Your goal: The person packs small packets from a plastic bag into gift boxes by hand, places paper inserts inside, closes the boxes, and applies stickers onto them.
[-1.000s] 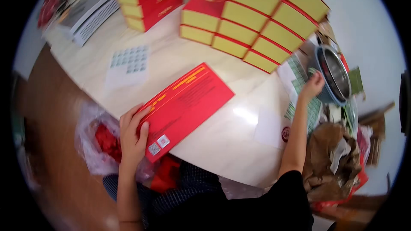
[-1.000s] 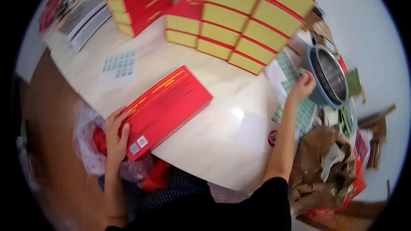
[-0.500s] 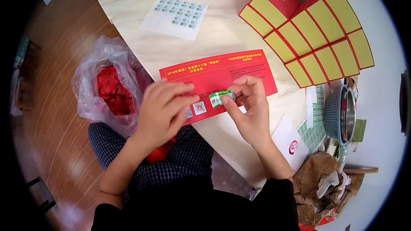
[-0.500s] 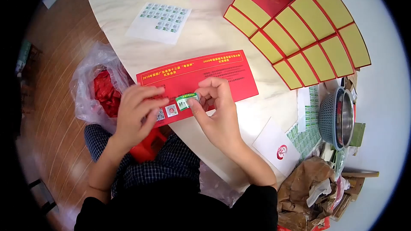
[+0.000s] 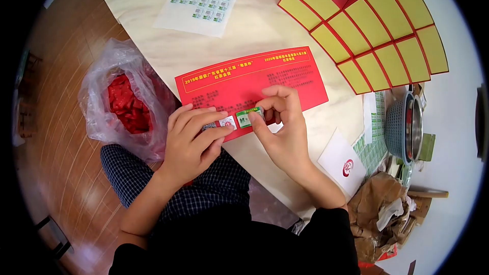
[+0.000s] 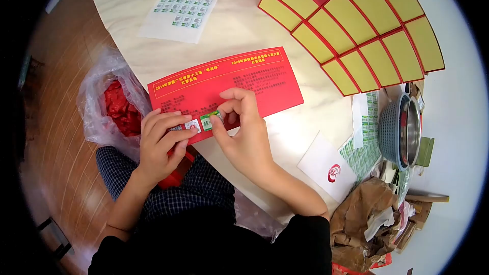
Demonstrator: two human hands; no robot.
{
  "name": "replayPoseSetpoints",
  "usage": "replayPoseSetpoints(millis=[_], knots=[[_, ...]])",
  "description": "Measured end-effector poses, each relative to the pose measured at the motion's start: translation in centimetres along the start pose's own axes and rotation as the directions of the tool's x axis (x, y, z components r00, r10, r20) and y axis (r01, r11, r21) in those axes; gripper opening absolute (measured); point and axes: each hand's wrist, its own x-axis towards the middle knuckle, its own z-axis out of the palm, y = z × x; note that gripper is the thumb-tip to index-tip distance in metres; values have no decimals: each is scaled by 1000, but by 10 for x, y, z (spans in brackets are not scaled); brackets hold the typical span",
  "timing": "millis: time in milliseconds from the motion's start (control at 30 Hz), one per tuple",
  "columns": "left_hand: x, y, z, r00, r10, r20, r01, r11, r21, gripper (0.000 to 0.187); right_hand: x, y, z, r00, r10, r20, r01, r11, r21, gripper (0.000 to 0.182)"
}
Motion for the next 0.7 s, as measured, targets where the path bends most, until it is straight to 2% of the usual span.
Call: replayPoseSetpoints(millis=[700], knots=[[2,-1,0,1000,11,-2,-11,1000,-10,31,-1,4,0,998,-55,11,56,998,-38,42]])
